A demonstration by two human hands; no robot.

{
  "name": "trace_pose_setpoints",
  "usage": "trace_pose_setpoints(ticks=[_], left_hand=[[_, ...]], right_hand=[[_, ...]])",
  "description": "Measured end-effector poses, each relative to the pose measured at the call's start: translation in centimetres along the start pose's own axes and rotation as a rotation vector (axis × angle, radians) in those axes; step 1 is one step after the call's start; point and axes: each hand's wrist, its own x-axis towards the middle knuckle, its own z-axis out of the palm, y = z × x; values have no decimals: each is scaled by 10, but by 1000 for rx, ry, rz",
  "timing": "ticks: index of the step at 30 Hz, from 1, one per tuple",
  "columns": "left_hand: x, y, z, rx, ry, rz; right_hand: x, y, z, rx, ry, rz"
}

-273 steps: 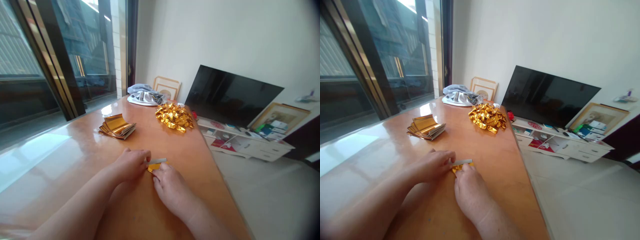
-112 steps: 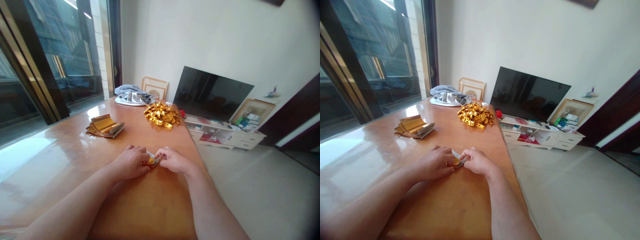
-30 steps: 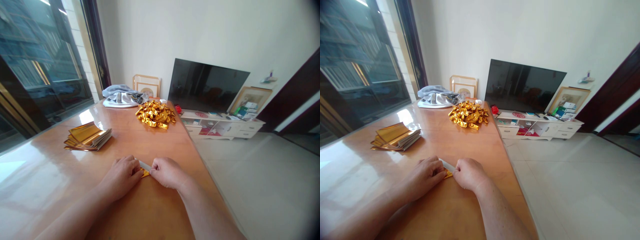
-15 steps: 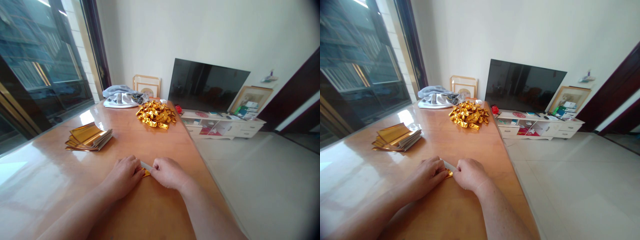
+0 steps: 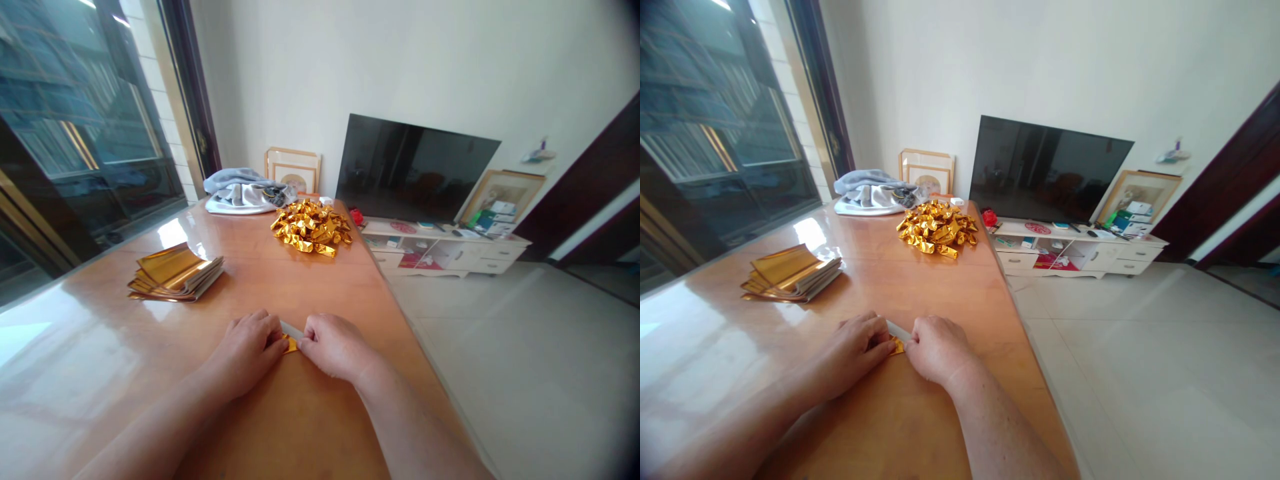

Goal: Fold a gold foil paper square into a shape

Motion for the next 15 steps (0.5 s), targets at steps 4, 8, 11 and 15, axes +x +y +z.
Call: trace_pose_setpoints(ticks=[4,8,11,15], left_hand=[[0,2,-3,-8,-2,-2],[-1,4,-5,-2,-24,9],[-1,3,-5,-3,-37,13],[-1,1,-4,-14,-61,21]], right_hand=[[-2,-2,-2,-2,14,-3],[-4,-3,-4,2,17,-4],[-4,-3,-3,1,17,-4],[-3,-3,-2,-18,19,-8]])
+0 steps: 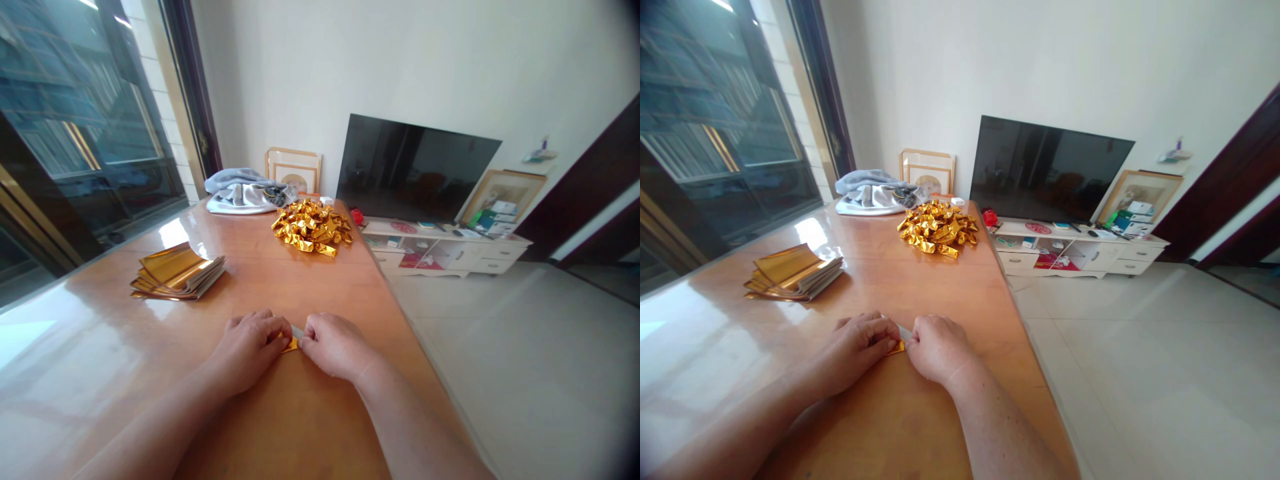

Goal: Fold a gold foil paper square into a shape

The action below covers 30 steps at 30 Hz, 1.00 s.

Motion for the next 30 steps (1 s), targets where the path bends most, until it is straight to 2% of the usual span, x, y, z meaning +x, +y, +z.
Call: trace_pose_setpoints(ticks=[14,22,27,30], left_hand=[[2,-8,-17,-133,-130,12],[1,-11,-16,-142,-126,31],[2,-11,-15,-115,-118,58],[1,-12,-15,-116,-112,70]], right_hand=[[-5,0,2,-11,43,-5],[-8,-3,-3,-41,22,-20],[-17,-11,-9,-126,98,-167],[-28,-23,-12,-135,67,-282]])
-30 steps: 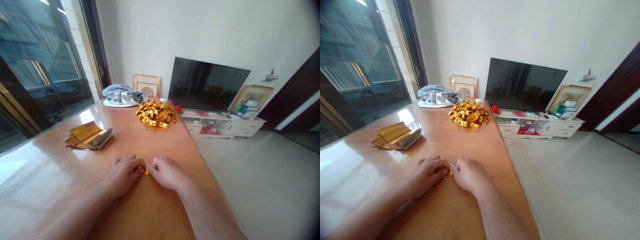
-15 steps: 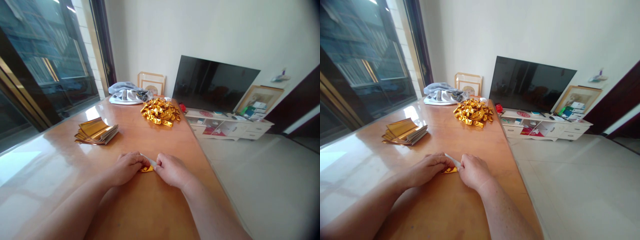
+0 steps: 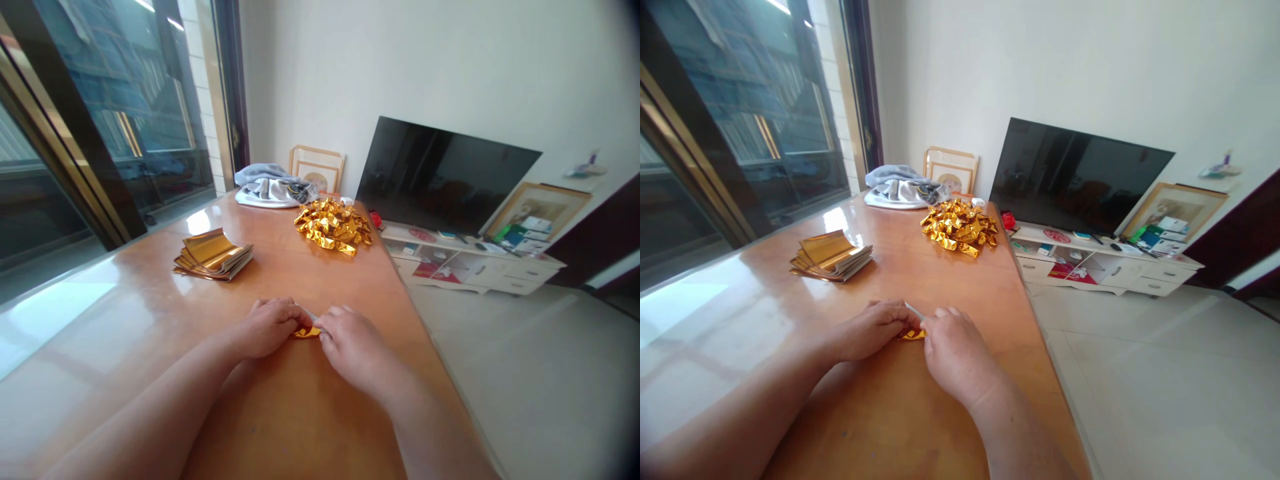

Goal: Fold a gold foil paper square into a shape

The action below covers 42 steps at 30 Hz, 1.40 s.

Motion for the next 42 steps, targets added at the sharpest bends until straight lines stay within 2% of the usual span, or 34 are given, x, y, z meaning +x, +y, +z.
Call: trace_pose_setpoints(ticks=[6,14,22,30,42], left_hand=[[-2,0,1,13,8,-5],[-3,1,2,28,19,-7],[-3,-1,3,15,25,4],[-4,0,4,22,31,-8],[-4,2,1,13,7,-13]], right_hand=[[-11,-19,3,-23,-86,-59],[-6,-32,12,-187,-110,-101],[-12,-22,6,-112,-82,-96],[-8,-30,7,-181,-101,-60],[-11,-26,5,-147,-116,-71]])
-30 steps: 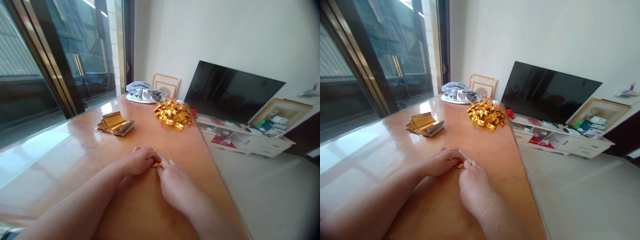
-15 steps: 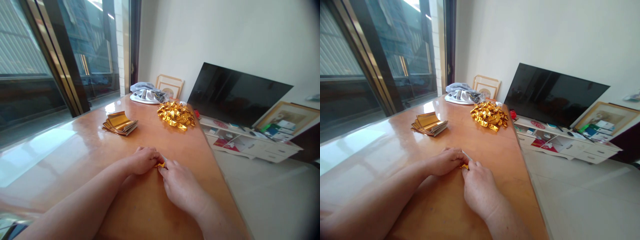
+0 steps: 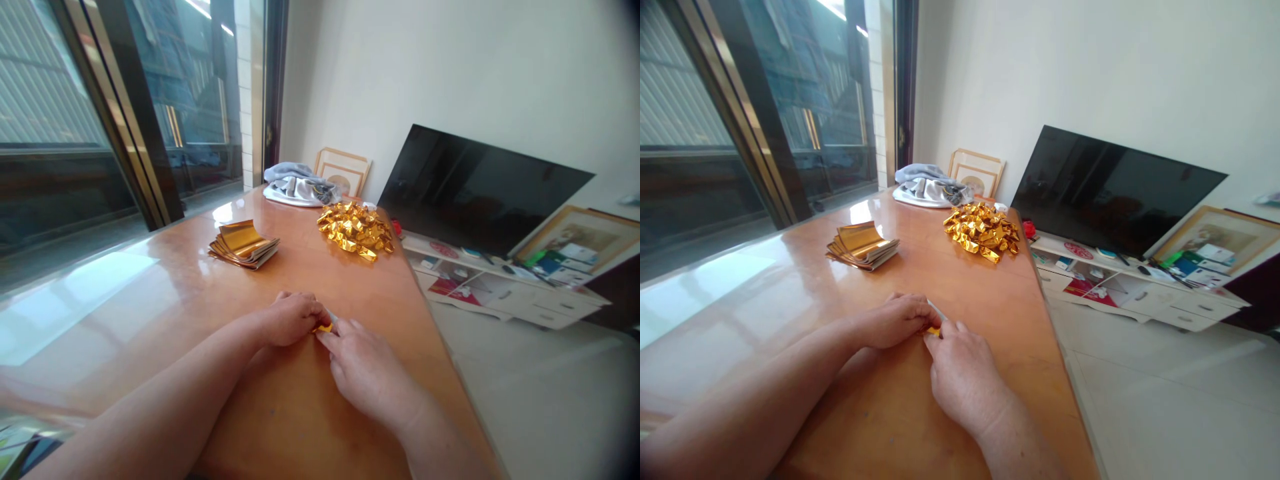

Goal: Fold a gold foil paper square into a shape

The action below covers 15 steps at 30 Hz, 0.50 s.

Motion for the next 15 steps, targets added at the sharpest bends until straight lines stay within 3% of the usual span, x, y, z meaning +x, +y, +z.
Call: trace_pose_setpoints(ticks=[15], left_hand=[[-1,1,-1,-6,0,14]], right_hand=[[0,-1,-1,18,-17,6]])
